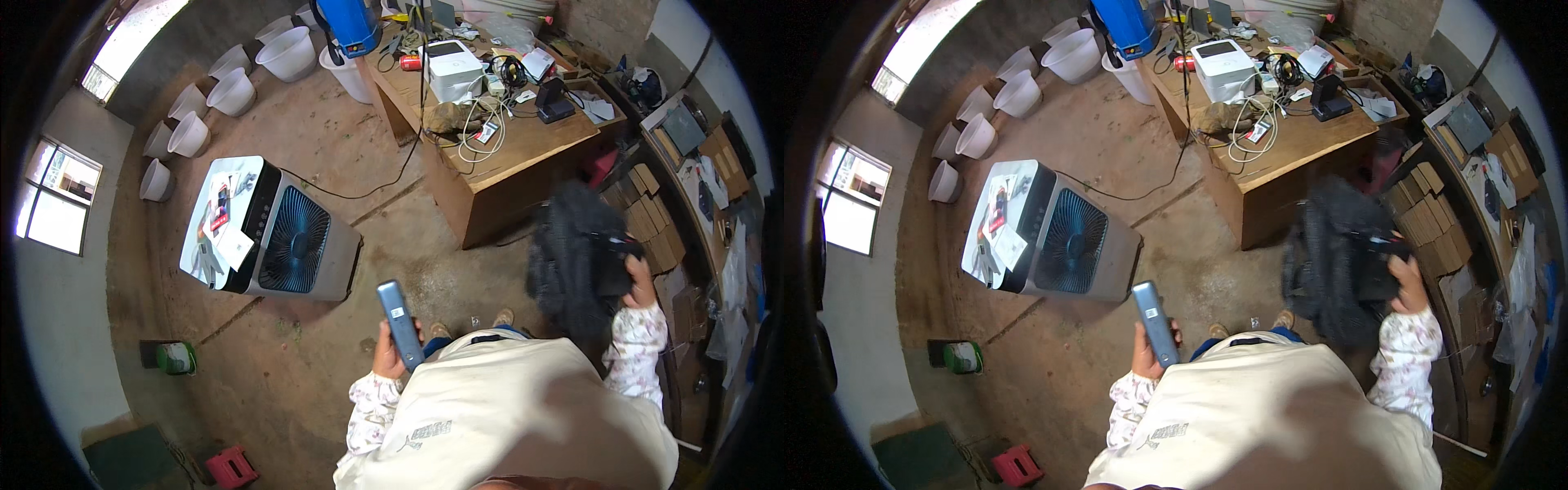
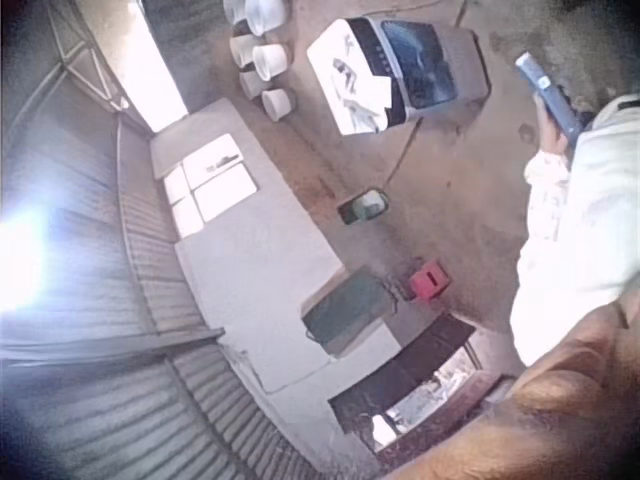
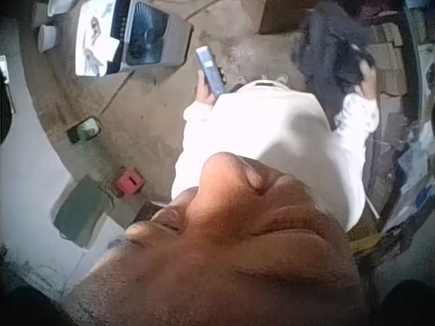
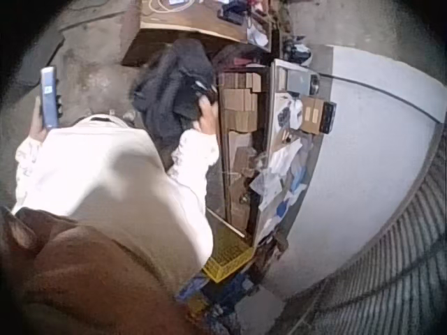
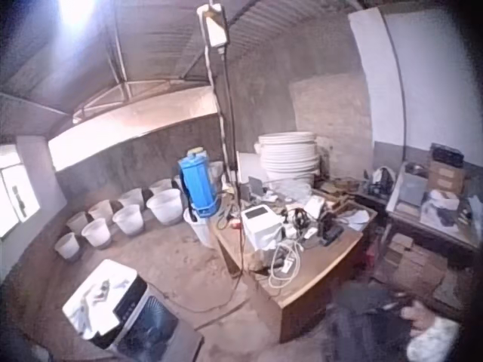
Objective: The person opens a small black box and removes a power bank. They then pick up a black head-mounted device and attach a small white component to it. The person handles the power bank and the head-mounted device, moving them around the cluttered workspace.
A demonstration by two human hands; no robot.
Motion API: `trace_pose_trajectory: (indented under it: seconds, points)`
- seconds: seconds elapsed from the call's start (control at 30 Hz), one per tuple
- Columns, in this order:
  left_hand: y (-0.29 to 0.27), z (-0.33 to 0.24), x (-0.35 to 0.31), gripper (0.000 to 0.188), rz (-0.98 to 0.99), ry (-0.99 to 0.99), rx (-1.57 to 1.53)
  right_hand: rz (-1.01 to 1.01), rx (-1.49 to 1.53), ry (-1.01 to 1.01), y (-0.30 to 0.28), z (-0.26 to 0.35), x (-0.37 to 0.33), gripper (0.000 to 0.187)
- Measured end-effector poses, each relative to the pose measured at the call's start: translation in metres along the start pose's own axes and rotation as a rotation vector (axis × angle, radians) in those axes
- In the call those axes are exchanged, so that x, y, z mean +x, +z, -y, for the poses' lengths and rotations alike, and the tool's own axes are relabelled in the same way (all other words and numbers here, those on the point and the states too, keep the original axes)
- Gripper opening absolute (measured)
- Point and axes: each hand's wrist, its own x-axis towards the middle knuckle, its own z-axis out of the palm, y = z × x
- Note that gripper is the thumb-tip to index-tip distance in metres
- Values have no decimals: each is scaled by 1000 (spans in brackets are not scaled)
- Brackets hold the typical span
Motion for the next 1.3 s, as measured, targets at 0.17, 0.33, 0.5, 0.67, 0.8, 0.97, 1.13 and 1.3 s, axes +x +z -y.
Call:
trace_pose_trajectory:
  seconds: [0.17,0.33,0.5,0.67,0.8,0.97,1.13,1.3]
  points:
    - [-35,-29,-50,50,-96,188,-158,364,-184,338,113,-58,51,48]
    - [-11,-60,-49,49,-278,390,143,478,-385,457,201,-145,93,43]
    - [33,-85,-22,65,-183,358,392,746,-436,507,273,-209,120,46]
    - [9,-72,-32,55,-146,316,246,905,-516,503,311,-221,127,54]
    - [-51,-35,-94,40,-612,410,-101,1027,-758,376,322,-234,126,60]
    - [-98,1,-190,53,-732,688,-384,1303,-1315,24,362,-257,86,78]
    - [-133,22,-282,60,-638,996,-444,1591,-1269,-52,416,-314,5,81]
    - [-188,68,-393,56,-795,1148,-457,1787,-1177,-99,510,-369,-124,84]
